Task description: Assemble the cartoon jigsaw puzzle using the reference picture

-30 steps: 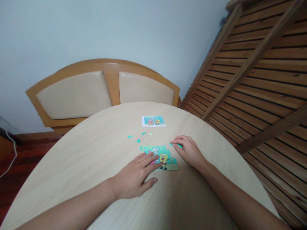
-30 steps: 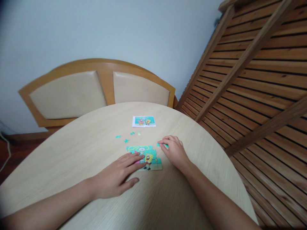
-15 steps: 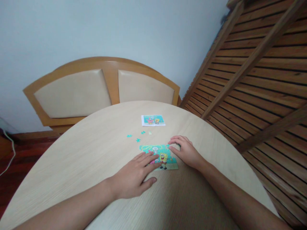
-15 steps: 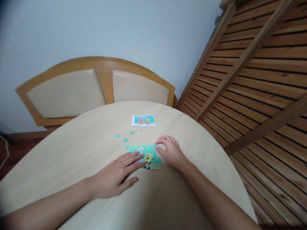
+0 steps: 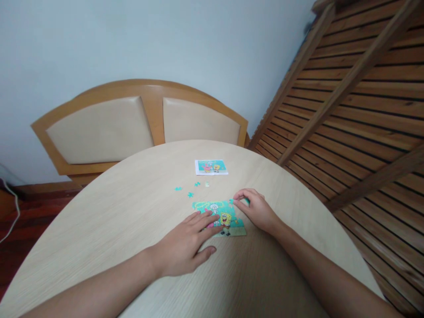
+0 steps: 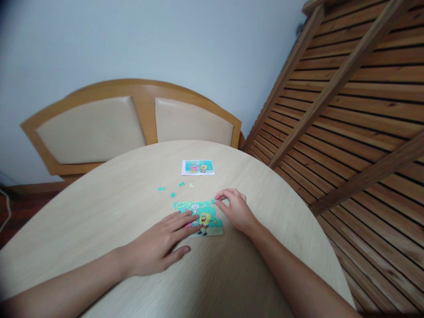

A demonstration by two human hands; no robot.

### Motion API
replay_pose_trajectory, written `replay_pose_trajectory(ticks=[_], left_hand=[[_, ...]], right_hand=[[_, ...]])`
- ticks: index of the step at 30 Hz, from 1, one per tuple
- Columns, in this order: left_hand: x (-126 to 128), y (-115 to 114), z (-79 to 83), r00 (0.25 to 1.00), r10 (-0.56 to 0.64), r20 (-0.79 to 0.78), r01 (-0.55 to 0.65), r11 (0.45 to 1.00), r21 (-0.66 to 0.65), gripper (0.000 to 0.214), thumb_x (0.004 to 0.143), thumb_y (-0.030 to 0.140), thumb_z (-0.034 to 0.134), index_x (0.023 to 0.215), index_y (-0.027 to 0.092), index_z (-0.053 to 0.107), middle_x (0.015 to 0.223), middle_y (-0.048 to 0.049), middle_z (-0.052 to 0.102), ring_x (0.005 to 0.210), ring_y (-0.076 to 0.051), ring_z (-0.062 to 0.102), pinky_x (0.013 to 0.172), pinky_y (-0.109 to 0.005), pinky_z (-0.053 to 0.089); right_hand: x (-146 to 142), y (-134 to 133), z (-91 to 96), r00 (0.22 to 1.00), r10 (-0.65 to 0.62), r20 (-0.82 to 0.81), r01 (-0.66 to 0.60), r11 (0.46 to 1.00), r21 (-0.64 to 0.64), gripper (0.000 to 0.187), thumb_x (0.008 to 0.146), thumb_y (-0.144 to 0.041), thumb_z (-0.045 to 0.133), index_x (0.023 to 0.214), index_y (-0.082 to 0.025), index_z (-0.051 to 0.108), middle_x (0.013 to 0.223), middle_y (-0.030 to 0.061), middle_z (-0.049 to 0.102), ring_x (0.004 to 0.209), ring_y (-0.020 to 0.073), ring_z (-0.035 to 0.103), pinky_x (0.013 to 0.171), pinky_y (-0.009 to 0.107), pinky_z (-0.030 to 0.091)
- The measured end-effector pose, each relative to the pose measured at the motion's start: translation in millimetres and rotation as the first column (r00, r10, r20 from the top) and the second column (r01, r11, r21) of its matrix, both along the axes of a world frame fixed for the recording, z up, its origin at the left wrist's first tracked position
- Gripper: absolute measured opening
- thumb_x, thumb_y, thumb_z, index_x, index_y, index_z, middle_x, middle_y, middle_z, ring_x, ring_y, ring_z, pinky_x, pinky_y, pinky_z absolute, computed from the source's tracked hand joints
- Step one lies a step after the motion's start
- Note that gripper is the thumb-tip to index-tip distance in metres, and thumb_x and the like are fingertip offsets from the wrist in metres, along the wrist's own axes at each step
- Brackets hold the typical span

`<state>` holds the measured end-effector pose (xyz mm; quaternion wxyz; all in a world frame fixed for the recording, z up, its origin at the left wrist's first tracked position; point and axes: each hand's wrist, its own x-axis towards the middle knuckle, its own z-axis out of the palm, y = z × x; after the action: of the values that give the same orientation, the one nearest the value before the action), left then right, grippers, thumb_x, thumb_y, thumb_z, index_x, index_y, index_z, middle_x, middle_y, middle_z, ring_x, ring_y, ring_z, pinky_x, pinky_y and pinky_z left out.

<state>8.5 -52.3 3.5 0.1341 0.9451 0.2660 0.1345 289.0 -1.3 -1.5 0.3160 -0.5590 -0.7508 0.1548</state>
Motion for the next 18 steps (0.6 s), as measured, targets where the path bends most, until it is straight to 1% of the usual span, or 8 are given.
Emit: replay_pose_trajectory(ticks=[2,4,11,18], left_hand=[[-0.2,0.2,-0.4,1.0,0.001,0.001,-0.001,1.0,-0.003,0.055,0.098,0.033,0.055,0.15,0.025,0.043,0.158,-0.0099,0.04,0.146,-0.032,0.037,0.121,-0.054,0.03],[-0.2,0.2,-0.5,1.0,0.001,0.003,-0.001,1.0,-0.005,0.054,0.098,0.033,0.055,0.15,0.025,0.043,0.157,-0.01,0.04,0.145,-0.032,0.037,0.121,-0.054,0.03],[-0.6,-0.3,0.7,1.0,0.0,0.01,0.0,1.0,0.003,0.053,0.097,0.032,0.055,0.149,0.024,0.045,0.156,-0.0105,0.042,0.144,-0.032,0.039,0.12,-0.055,0.03],[0.4,0.2,1.4,1.0,-0.003,-0.007,0.003,1.0,0.003,0.054,0.098,0.033,0.054,0.15,0.024,0.043,0.157,-0.0103,0.04,0.146,-0.032,0.037,0.12,-0.054,0.03]], right_hand=[[-0.9,1.0,-0.5,0.999,0.018,-0.049,-0.018,1.0,-0.001,0.014,0.089,-0.032,0.06,0.091,-0.023,0.07,0.098,0.0066,0.072,0.096,0.0236,0.065,0.093,0.041,0.047],[-1.3,1.6,-1.9,0.997,0.031,-0.069,-0.031,1.0,-0.002,0.016,0.089,-0.032,0.06,0.092,-0.022,0.071,0.098,0.0068,0.072,0.096,0.0233,0.065,0.092,0.039,0.048],[-1.2,1.9,-4.6,1.0,0.022,-0.02,-0.022,1.0,-0.005,0.016,0.087,-0.033,0.061,0.088,-0.023,0.073,0.095,0.0065,0.073,0.098,0.0245,0.065,0.094,0.041,0.047],[-1.2,3.4,-5.5,0.999,0.023,-0.025,-0.023,1.0,-0.007,0.016,0.087,-0.032,0.06,0.089,-0.023,0.073,0.096,0.0064,0.073,0.097,0.0241,0.065,0.093,0.04,0.048]])
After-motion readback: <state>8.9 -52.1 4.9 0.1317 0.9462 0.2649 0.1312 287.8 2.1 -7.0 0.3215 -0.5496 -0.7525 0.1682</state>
